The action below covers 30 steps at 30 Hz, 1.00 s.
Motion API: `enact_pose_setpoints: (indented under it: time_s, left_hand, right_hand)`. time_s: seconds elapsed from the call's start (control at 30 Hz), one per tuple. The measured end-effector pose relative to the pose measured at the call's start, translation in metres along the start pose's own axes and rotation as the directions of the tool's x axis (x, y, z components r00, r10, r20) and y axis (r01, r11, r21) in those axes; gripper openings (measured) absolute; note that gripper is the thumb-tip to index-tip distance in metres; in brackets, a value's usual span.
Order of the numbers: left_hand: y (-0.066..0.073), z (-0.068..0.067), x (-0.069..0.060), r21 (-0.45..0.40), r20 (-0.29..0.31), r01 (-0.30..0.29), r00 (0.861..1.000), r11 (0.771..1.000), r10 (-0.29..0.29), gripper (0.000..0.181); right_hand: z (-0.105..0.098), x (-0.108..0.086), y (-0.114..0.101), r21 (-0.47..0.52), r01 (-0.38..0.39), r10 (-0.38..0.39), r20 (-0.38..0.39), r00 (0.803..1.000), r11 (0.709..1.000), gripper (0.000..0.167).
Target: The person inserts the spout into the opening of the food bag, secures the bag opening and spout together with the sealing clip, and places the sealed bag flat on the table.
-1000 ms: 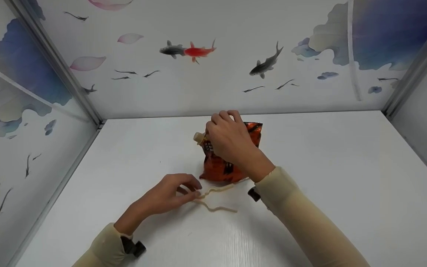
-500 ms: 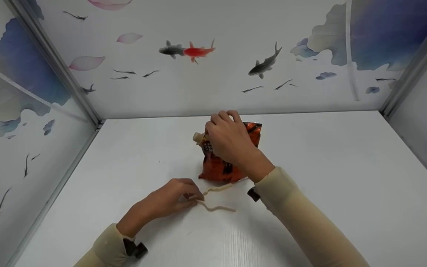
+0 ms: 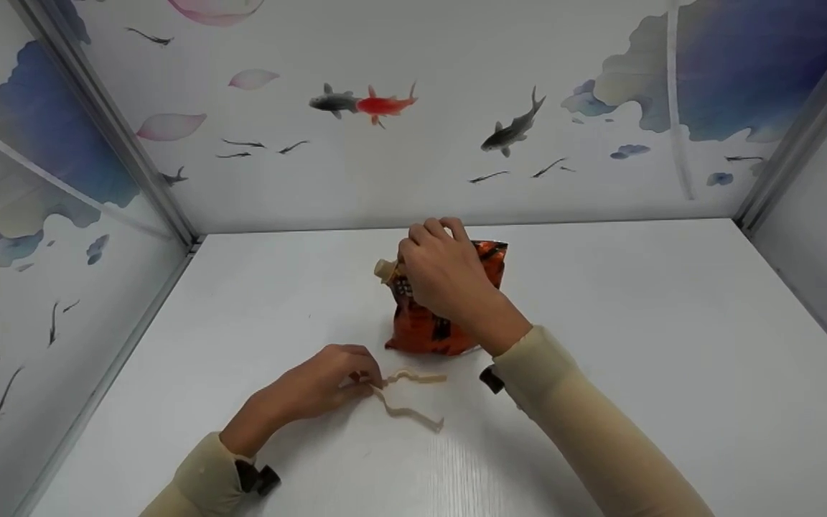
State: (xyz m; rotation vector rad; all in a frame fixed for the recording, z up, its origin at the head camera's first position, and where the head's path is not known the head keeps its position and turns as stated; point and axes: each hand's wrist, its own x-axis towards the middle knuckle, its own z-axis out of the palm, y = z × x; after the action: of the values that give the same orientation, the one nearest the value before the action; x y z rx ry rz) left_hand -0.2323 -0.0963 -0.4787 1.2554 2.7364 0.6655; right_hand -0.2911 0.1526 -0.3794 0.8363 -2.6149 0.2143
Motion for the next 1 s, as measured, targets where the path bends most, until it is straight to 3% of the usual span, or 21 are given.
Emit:
enact_pose_setpoints:
  time_s: [0.13, 0.27, 0.53, 0.7, 1.0]
  left_hand:
    - [-0.005, -0.012, -0.005, -0.010, -0.003, 0.008, 1.000, 1.000, -0.008, 0.016]
    - [-0.012, -0.031, -0.011, -0.073, -0.020, 0.017, 1.000, 0.997, -0.018, 0.012]
    - [-0.029, -0.060, -0.026, -0.161, -0.068, 0.099, 0.991, 0.982, -0.111, 0.012]
    - [-0.036, -0.064, -0.029, -0.169, -0.105, 0.142, 0.981, 0.975, -0.161, 0.012]
    - [-0.042, -0.058, -0.025, -0.145, -0.205, 0.177, 0.957, 0.974, -0.204, 0.013]
  right_hand:
    - [0.000, 0.000, -0.001, 0.003, -0.002, 0.002, -0.002, 1.000, 1.000, 0.012]
    - [0.000, 0.001, -0.002, -0.003, -0.005, 0.005, 0.002, 1.000, 1.000, 0.012]
    - [0.001, -0.001, -0.001, -0.019, 0.002, -0.002, -0.006, 1.000, 1.000, 0.010]
    - [0.000, -0.002, -0.001, -0.011, 0.001, -0.001, -0.010, 1.000, 1.000, 0.010]
    - [0.000, -0.002, -0.002, 0.003, -0.004, 0.004, 0.000, 1.000, 1.000, 0.010]
